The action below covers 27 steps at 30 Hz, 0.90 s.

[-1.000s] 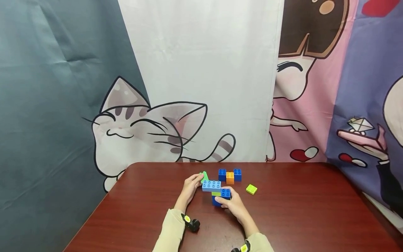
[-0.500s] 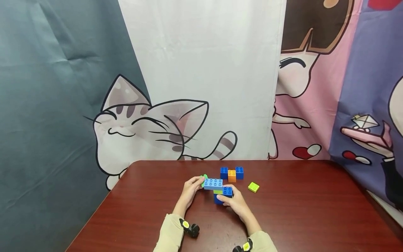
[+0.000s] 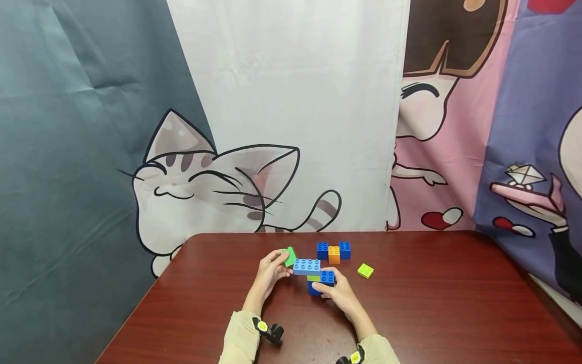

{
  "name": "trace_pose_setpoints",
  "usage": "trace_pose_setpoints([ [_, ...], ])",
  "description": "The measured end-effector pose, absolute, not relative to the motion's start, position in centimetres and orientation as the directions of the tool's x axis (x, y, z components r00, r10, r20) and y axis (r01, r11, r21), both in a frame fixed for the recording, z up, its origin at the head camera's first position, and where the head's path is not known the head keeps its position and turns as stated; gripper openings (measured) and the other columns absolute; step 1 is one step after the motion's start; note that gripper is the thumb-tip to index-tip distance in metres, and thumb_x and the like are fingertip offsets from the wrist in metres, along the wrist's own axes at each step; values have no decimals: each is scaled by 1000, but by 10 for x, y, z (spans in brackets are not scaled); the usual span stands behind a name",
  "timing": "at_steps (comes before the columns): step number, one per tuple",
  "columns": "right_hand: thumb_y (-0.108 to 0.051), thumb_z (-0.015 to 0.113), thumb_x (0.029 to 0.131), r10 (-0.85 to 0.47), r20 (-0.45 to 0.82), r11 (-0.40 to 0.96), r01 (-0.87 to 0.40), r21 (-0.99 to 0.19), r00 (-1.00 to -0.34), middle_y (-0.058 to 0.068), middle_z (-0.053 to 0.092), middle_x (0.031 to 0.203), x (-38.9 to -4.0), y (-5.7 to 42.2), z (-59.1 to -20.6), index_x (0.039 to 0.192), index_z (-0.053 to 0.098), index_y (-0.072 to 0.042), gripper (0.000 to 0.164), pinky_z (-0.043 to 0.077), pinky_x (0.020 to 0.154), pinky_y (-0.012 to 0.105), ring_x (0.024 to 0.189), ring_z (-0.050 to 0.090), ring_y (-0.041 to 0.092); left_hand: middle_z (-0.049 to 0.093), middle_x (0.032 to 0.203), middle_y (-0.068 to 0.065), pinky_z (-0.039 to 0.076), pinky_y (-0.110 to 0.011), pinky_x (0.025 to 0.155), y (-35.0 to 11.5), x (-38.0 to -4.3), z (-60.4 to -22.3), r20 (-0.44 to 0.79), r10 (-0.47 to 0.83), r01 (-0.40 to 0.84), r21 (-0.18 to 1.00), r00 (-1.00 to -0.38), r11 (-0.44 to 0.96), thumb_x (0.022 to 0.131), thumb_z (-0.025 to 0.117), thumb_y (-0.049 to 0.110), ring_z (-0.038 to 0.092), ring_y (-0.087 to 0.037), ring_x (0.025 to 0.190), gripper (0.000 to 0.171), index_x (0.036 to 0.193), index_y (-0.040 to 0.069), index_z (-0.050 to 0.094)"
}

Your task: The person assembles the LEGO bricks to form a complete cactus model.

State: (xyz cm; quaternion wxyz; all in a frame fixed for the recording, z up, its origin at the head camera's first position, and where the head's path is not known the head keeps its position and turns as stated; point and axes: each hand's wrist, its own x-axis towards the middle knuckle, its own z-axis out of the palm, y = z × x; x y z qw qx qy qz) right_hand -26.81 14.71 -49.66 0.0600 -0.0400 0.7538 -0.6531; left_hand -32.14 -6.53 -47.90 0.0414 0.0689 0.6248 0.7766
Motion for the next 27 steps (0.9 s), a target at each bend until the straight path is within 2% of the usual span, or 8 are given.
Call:
trace_pose_setpoints([
  [6,-20,67,92,-154,-30,138,8,-990,-988,21,62,120,-269,147,-495,133,44,2,53,56,75,29,92,61,18,65,82,5,53,-22,64,-71,-315,-450,115,151,82,973,-982,-214,93,65,15,63,-9,63,37,122,-6,55],
  [11,-21,68,91,-137,-37,140,18,-990,-990,22,62,121,-269,146,-496,133,45,1,53,56,76,29,93,62,19,63,87,3,53,-22,65,-74,-315,-444,133,168,100,976,-977,-192,92,64,13,62,-10,67,37,123,-6,55],
  [20,-25,70,89,-124,-50,139,33,-990,-991,24,61,123,-270,147,-498,132,46,0,55,56,77,31,94,62,21,62,97,0,55,-26,73,-77,-312,-441,125,316,104,991,-940,-83,93,64,17,63,-14,75,39,127,-1,55],
  [27,-23,70,89,-126,-39,139,22,-990,-991,20,63,119,-270,146,-497,131,46,1,53,55,74,27,91,62,19,62,99,0,55,-25,76,-78,-308,-434,136,387,134,990,-912,-32,93,65,15,63,-14,81,39,128,1,55],
])
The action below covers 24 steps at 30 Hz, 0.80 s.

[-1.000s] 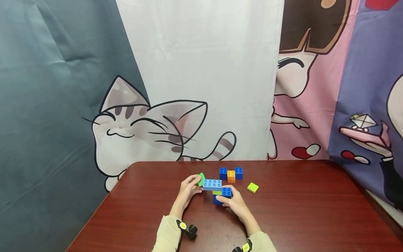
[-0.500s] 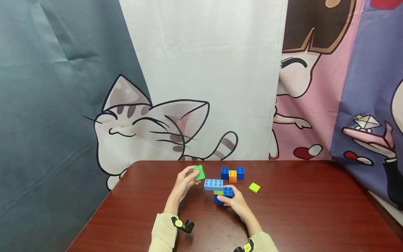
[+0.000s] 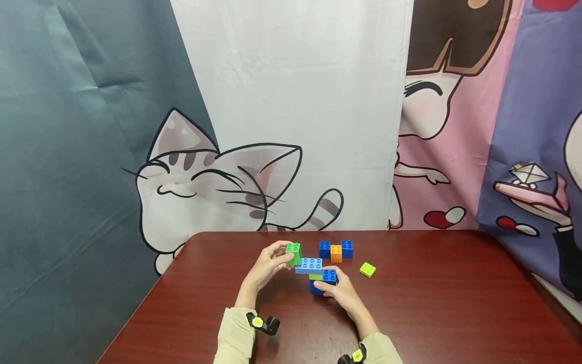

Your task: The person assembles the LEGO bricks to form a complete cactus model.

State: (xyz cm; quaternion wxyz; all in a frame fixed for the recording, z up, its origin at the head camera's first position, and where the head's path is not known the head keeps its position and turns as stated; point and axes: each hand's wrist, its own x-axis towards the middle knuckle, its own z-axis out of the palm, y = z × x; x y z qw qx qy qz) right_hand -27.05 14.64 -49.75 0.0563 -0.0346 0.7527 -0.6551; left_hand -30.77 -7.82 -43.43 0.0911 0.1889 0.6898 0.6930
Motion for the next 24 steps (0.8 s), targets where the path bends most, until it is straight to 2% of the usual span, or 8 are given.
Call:
trace_pose_setpoints([
  [6,-22,69,91,-138,-40,138,21,-990,-990,20,63,119,-270,147,-494,132,45,1,53,55,74,27,91,62,18,64,101,-2,56,-32,80,-79,-308,-431,143,408,157,988,-902,1,92,65,12,64,-10,80,38,127,0,55],
  [12,-18,68,91,-126,-44,124,28,-992,-991,20,64,119,-270,146,-494,132,46,1,50,55,73,29,91,62,19,67,110,-13,56,-42,86,-78,-308,-426,160,416,197,979,-895,46,92,65,10,65,-5,81,38,127,-2,56],
  [17,-17,67,92,-127,-46,126,30,-992,-991,21,62,121,-269,146,-495,133,45,1,50,56,74,30,92,62,19,66,112,-20,56,-37,85,-76,-305,-423,163,416,220,971,-895,92,90,67,10,64,-5,81,37,125,-1,58],
  [21,-19,67,91,-136,-41,128,23,-992,-990,22,62,122,-269,146,-495,133,45,1,51,56,75,29,92,62,19,65,113,-23,54,-28,80,-76,-303,-421,162,417,228,967,-894,115,90,67,9,61,-7,79,38,125,-1,58],
  [24,-20,68,91,-141,-40,134,21,-991,-989,22,62,121,-269,146,-495,133,45,1,52,55,75,28,92,62,18,64,113,-23,54,-26,79,-76,-302,-422,156,421,227,966,-893,124,90,67,9,61,-7,79,37,125,-1,57],
])
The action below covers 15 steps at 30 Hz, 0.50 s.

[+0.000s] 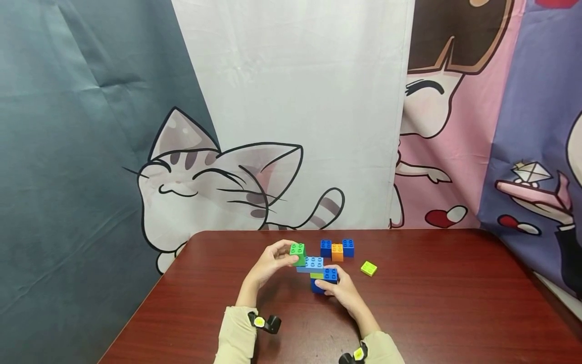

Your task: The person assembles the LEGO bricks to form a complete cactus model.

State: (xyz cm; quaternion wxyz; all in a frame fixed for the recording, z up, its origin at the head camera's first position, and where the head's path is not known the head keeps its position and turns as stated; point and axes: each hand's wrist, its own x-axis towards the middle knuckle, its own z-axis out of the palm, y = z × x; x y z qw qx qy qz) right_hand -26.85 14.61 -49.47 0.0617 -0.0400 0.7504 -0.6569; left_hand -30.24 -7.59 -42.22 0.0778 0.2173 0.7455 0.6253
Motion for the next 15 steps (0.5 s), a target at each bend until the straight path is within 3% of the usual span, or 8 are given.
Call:
trace_pose_setpoints([
  [5,-21,68,91,-136,-47,137,28,-990,-990,20,63,121,-268,146,-494,133,45,1,52,55,74,27,91,62,17,64,113,-24,55,-32,82,-75,-303,-423,152,428,228,964,-891,134,90,67,10,60,-8,80,37,125,1,58],
  [15,-21,69,90,-129,-45,131,28,-991,-991,20,63,120,-268,146,-494,132,46,0,52,55,75,28,92,62,19,64,114,-23,54,-27,80,-74,-301,-421,163,433,246,959,-886,143,90,68,14,61,-8,81,36,123,5,60],
])
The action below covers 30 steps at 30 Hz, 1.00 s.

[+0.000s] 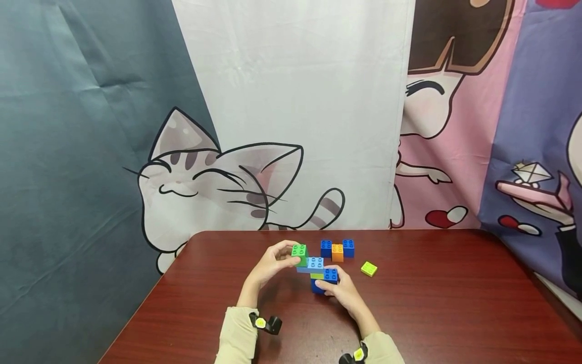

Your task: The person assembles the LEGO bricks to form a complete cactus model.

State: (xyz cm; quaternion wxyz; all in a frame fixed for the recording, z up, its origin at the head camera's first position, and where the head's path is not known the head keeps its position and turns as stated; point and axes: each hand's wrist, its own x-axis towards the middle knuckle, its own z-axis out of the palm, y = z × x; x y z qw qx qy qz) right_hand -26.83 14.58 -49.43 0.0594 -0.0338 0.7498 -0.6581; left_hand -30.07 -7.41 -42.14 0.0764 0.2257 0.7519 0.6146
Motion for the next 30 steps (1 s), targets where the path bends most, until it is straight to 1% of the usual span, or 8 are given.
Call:
trace_pose_setpoints([
  [2,-22,70,89,-121,-46,132,30,-991,-992,19,64,119,-269,146,-495,131,47,0,52,55,75,29,92,62,19,64,113,-22,54,-26,80,-75,-300,-421,164,427,247,958,-889,146,90,69,14,62,-9,81,36,123,6,60],
  [5,-23,70,89,-117,-47,135,31,-990,-992,19,64,118,-269,146,-496,131,47,0,53,56,76,30,92,62,19,65,114,-22,56,-37,86,-76,-299,-421,166,418,247,957,-893,149,89,69,15,63,-9,82,36,123,7,60],
  [9,-23,71,88,-118,-51,142,34,-989,-992,20,64,118,-270,146,-496,131,47,0,54,56,75,29,92,62,19,65,115,-22,53,-53,92,-78,-299,-421,169,417,251,956,-893,150,90,69,15,65,-13,83,35,123,8,60],
  [14,-24,71,88,-116,-49,149,31,-988,-992,20,64,118,-269,145,-495,131,47,1,54,56,75,28,91,62,19,64,115,-22,54,-50,91,-79,-301,-422,162,431,247,957,-888,150,90,68,14,66,-16,85,35,124,8,59],
  [19,-24,71,89,-114,-52,145,35,-989,-992,19,64,117,-269,145,-495,130,47,1,54,56,74,28,91,62,19,63,117,-21,53,-56,92,-80,-302,-423,141,441,220,966,-886,135,91,67,15,66,-16,89,36,125,9,58],
  [22,-27,72,87,-119,-39,137,22,-990,-992,19,65,116,-269,146,-496,129,48,1,56,56,73,27,90,62,18,62,117,-22,53,-58,89,-80,-303,-424,128,444,196,974,-887,112,91,67,15,69,-22,87,37,126,8,57],
  [25,-33,72,87,-141,1,140,-21,-990,-990,17,66,111,-268,147,-497,127,48,3,60,56,71,28,87,62,16,62,116,-22,55,-54,85,-80,-304,-425,126,447,185,979,-885,90,92,67,13,71,-25,83,37,127,6,56],
  [30,-36,73,85,-148,1,137,-22,-990,-989,14,66,110,-269,147,-497,128,48,2,62,55,71,27,86,62,15,62,115,-24,56,-52,83,-78,-304,-427,153,440,199,978,-885,61,91,67,10,72,-22,81,37,126,2,57],
])
